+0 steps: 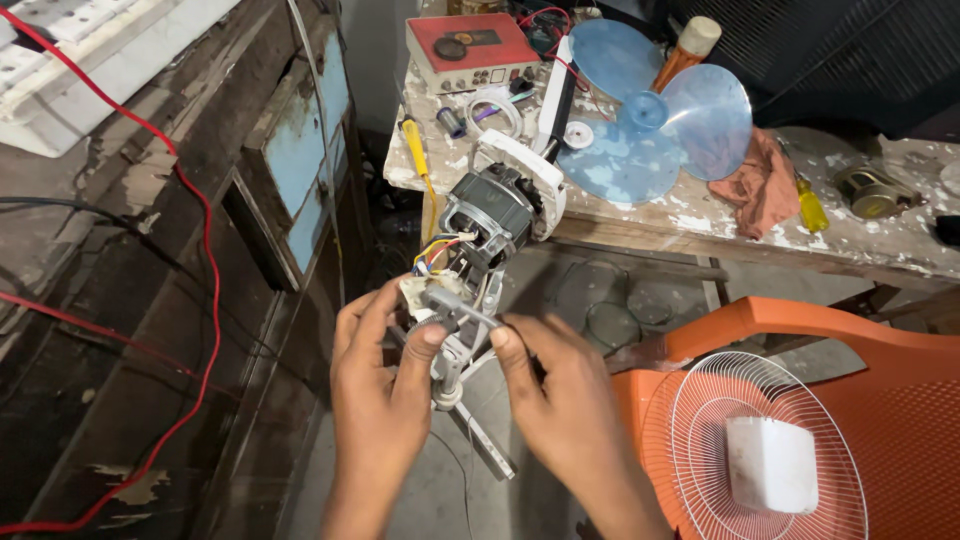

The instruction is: The person repairs a pedestal fan motor at a workbench. They use a screwdriver and a spanner to loosen and remove parts from the motor housing, handle the motor windings and wiring, attach a blue wire connector, and reassemble and tighten the motor components with the screwdriver.

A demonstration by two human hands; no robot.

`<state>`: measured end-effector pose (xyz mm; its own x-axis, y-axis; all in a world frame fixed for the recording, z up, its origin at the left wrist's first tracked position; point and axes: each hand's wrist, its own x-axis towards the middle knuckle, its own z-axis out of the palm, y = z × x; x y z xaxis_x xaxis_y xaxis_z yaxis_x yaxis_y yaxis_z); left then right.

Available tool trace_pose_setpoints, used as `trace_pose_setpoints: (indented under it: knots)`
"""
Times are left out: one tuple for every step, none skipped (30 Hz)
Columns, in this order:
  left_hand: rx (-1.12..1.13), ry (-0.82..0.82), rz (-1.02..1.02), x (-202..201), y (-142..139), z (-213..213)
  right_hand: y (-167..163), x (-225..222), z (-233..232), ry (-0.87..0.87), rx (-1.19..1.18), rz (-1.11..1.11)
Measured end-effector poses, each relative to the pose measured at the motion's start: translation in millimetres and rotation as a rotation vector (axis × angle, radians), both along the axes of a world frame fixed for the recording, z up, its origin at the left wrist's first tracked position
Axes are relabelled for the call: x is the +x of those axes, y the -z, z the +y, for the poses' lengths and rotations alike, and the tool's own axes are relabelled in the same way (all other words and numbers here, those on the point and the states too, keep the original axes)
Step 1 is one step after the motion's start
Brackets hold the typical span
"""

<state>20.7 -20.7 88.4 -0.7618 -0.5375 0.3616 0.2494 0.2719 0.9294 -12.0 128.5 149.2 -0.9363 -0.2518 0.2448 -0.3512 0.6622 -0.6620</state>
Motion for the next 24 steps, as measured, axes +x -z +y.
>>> trace_pose_setpoints:
  knots:
    - [0.027, -0.003, -0.019, -1, 0, 0, -1, -3, 0, -0.024, -0.004, 0.050]
    - [0.053, -0.003, -0.038, -2, -1, 1, -3, -5, 0, -0.047, -0.008, 0.099]
    - [0.076, 0.001, -0.006, -3, -1, 2, -4, -6, -1, -0.038, -0.001, 0.105]
    - [0.100, 0.007, 0.026, -4, -3, 3, -5, -7, -2, -0.028, 0.007, 0.112]
    - [0.124, 0.016, 0.055, -4, -4, 4, -5, -6, -2, -0.014, 0.016, 0.116]
    - [0.172, 0.021, 0.019, -5, -6, 6, -5, -5, -3, -0.002, 0.034, 0.140]
    - [0.221, 0.027, -0.016, -5, -8, 7, -5, -5, -4, 0.011, 0.054, 0.165]
    - [0.270, 0.033, -0.057, -4, -9, 9, -5, -4, -5, 0.023, 0.074, 0.186]
    - [0.270, 0.033, -0.068, -4, -11, 11, -5, -3, -5, 0.026, 0.074, 0.214]
    - [0.269, 0.033, -0.077, -3, -12, 12, -5, -2, -6, 0.026, 0.073, 0.243]
    - [0.267, 0.030, -0.087, -3, -13, 13, -6, -1, -7, 0.025, 0.071, 0.272]
    - [0.281, 0.037, -0.076, -4, -14, 14, -6, 0, -6, 0.018, 0.055, 0.234]
    - [0.295, 0.042, -0.064, -4, -14, 14, -6, 0, -6, 0.009, 0.037, 0.197]
    - [0.307, 0.047, -0.051, -4, -13, 14, -5, 0, -6, -0.001, 0.019, 0.161]
    - [0.300, 0.046, -0.042, -4, -13, 14, -5, -2, -5, 0.000, 0.013, 0.143]
    - [0.292, 0.046, -0.031, -5, -12, 14, -4, -4, -2, 0.000, 0.006, 0.126]
    - [0.286, 0.044, -0.020, -6, -11, 14, -3, -7, 0, -0.002, 0.000, 0.109]
    - [0.302, 0.056, -0.007, -6, -10, 13, -2, -10, 2, 0.015, -0.001, 0.127]
    - [0.319, 0.070, 0.006, -6, -9, 13, 0, -13, 3, 0.033, 0.000, 0.144]
    - [0.340, 0.082, 0.021, -6, -8, 14, 1, -16, 4, 0.049, 0.003, 0.162]
    - [0.361, 0.083, 0.022, -6, -8, 14, 3, -16, 4, 0.027, 0.003, 0.206]
    - [0.380, 0.082, 0.023, -6, -7, 15, 5, -15, 3, 0.003, 0.001, 0.249]
    - [0.401, 0.080, 0.026, -6, -7, 16, 6, -13, 1, -0.022, 0.000, 0.294]
    - [0.400, 0.079, 0.025, -5, -7, 17, 7, -12, 0, -0.030, -0.012, 0.239]
